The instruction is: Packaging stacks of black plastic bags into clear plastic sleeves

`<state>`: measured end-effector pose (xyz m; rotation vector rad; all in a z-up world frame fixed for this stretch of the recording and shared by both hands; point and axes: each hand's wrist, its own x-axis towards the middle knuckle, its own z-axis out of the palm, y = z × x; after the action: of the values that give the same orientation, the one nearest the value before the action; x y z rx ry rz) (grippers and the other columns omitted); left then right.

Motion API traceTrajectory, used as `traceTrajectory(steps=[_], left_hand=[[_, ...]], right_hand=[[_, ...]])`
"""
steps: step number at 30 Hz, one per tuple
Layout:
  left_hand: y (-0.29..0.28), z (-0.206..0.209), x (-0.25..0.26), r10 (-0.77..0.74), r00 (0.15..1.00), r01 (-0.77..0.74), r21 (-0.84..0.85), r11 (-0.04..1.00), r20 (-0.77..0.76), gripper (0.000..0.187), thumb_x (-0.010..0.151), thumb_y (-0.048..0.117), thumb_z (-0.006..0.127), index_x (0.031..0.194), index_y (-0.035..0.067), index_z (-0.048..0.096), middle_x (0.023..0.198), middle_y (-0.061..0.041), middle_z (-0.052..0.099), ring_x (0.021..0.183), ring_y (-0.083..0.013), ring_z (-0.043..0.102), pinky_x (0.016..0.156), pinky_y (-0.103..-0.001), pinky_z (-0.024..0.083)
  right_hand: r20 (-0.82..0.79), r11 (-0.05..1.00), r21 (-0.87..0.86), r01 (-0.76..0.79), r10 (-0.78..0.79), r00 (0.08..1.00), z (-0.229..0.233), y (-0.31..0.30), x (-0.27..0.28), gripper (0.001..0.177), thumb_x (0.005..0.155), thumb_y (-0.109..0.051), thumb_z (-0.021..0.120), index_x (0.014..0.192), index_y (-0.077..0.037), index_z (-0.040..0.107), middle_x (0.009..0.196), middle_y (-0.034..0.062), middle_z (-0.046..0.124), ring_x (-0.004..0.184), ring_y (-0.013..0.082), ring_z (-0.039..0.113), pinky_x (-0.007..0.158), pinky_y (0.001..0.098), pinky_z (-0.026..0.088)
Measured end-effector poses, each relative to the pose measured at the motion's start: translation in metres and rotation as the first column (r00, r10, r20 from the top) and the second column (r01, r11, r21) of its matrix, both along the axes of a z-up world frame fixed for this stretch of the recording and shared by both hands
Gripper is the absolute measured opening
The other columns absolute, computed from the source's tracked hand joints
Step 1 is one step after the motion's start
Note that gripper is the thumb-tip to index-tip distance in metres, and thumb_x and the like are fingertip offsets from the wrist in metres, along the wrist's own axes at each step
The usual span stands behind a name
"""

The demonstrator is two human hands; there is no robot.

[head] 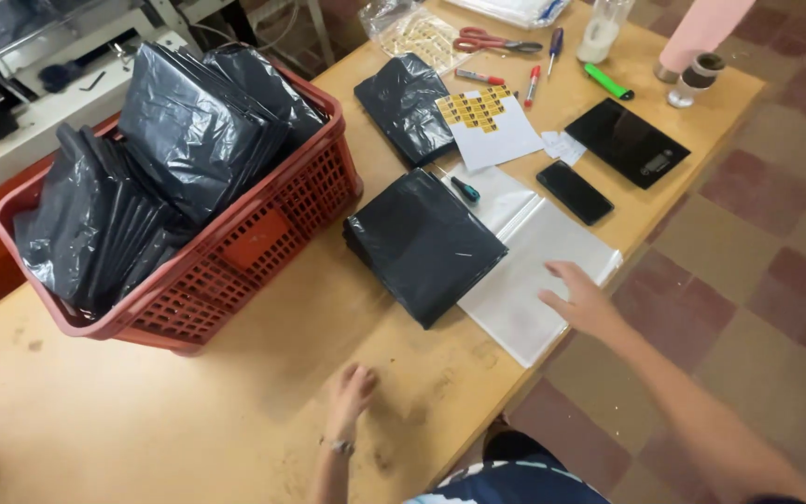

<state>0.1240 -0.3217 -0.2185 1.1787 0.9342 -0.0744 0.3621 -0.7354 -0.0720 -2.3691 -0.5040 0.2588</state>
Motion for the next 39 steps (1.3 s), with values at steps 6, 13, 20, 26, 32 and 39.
traceTrajectory(steps=[6,13,20,26,32,39], left_hand=[[-0.055,-0.05,0.121,0.107,0.915,0.089,-0.455,0.886,0.388,0.034,0.103,0.021,0.058,0.077,0.023,0.036,0.062,0.006,0.028,0.046,-0.007,0.035,0.034,-0.022,0.015],[-0.094,0.089,0.181,0.02,0.963,0.027,0.17,0.985,-0.268,0.045,0.096,0.051,0.058,0.109,0.01,0.072,0.071,-0.011,0.066,0.057,-0.024,0.07,0.037,-0.028,0.037],[-0.083,0.097,0.212,0.02,0.938,0.036,0.153,0.988,-0.346,0.097,0.088,0.068,0.07,0.151,-0.001,0.047,0.152,-0.029,0.048,0.141,-0.0428,0.047,0.099,-0.061,0.05],[-0.046,0.072,0.213,0.053,0.959,0.036,0.308,0.951,-0.277,0.081,0.087,0.06,0.076,0.143,0.006,0.055,0.141,-0.025,0.057,0.134,-0.04,0.054,0.096,-0.062,0.052],[-0.021,0.108,0.177,0.072,0.99,0.009,0.561,0.828,-0.121,0.05,0.087,0.045,0.078,0.121,0.009,0.071,0.114,-0.018,0.073,0.118,-0.0336,0.066,0.095,-0.048,0.055],[-0.053,0.204,-0.006,0.205,0.979,-0.163,0.643,0.748,0.009,0.049,0.096,0.031,0.067,0.136,0.004,0.06,0.122,-0.03,0.069,0.122,-0.0456,0.062,0.1,-0.056,0.051]], right_hand=[[-0.021,0.992,0.122,0.017,-0.014,1.0,-0.124,0.078,0.137,0.072,0.089,-0.051,0.066,0.14,-0.002,0.052,0.139,0.0202,0.054,0.132,0.0308,0.052,0.113,0.0394,0.036],[-0.407,0.995,-0.086,0.044,-0.075,0.91,-0.079,0.117,0.179,0.074,0.089,-0.063,0.059,0.137,-0.007,0.051,0.133,0.0129,0.062,0.123,0.031,0.06,0.101,0.0426,0.045],[-0.807,0.999,0.03,-0.033,0.043,0.589,-0.105,0.147,0.219,0.111,0.081,-0.08,0.067,0.151,0.004,0.042,0.138,0.0322,0.057,0.116,0.0496,0.066,0.08,0.0538,0.061],[-0.854,0.994,0.103,0.025,0.076,0.515,-0.061,0.174,0.194,0.118,0.078,-0.079,0.073,0.156,0.002,0.038,0.15,0.0287,0.05,0.136,0.043,0.053,0.106,0.0574,0.048],[-0.795,0.994,0.1,0.051,0.049,0.605,-0.039,0.206,0.163,0.1,0.078,-0.071,0.081,0.147,-0.005,0.052,0.14,0.0196,0.059,0.132,0.0315,0.058,0.104,0.0486,0.05],[-0.47,0.905,0.34,-0.257,0.4,0.787,-0.056,0.257,0.027,0.055,0.082,-0.051,0.086,0.1,0.0,0.076,0.094,0.0226,0.074,0.099,0.0343,0.071,0.087,0.0475,0.054]])
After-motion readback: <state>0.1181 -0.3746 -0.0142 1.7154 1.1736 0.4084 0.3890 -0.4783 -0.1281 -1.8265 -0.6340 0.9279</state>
